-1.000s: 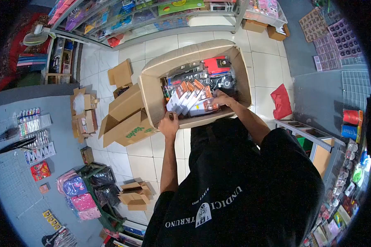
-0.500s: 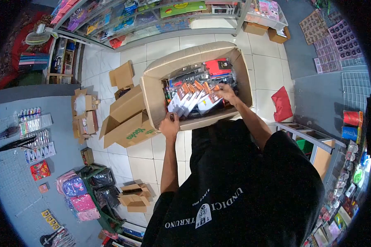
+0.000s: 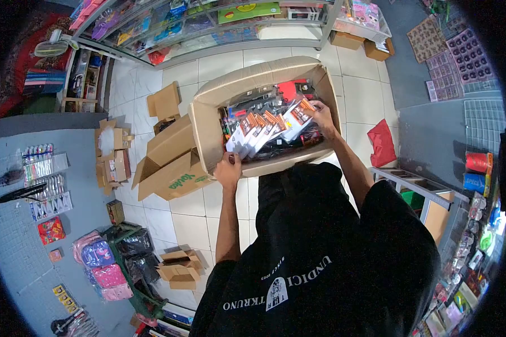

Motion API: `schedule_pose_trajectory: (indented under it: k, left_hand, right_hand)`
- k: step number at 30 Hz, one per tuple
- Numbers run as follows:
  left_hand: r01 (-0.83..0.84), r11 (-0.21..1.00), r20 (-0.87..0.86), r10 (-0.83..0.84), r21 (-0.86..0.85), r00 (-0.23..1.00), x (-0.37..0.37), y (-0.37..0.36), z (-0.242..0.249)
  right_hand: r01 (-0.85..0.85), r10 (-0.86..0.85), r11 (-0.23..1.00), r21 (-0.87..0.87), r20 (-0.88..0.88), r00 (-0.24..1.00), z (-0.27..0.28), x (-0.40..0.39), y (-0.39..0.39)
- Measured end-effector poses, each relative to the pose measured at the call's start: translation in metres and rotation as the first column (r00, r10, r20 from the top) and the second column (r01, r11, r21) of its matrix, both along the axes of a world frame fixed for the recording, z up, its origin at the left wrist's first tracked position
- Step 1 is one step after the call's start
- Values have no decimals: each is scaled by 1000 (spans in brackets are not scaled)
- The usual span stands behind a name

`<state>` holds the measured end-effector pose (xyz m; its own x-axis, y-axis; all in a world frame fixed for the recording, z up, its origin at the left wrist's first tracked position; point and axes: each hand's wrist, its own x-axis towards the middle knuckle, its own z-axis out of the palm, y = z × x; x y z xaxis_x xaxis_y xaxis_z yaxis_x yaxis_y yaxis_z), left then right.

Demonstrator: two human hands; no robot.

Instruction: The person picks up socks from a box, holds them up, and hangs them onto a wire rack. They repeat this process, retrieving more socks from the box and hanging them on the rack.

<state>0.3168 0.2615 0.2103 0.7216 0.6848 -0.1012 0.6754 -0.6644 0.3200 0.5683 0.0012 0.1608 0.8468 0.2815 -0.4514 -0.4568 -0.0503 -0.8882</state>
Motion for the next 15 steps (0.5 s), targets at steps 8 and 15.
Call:
schedule_pose_trajectory:
  k: [8, 15]
  left_hand:
    - [-15, 982, 143, 43, -187, 989, 8, -1, 7]
    - [439, 808, 684, -62, -393, 726, 84, -30, 48]
  right_hand:
    - [138, -171, 939, 314, 83, 982, 64, -5, 2]
    - [58, -84, 858, 511, 28, 996, 121, 3, 22]
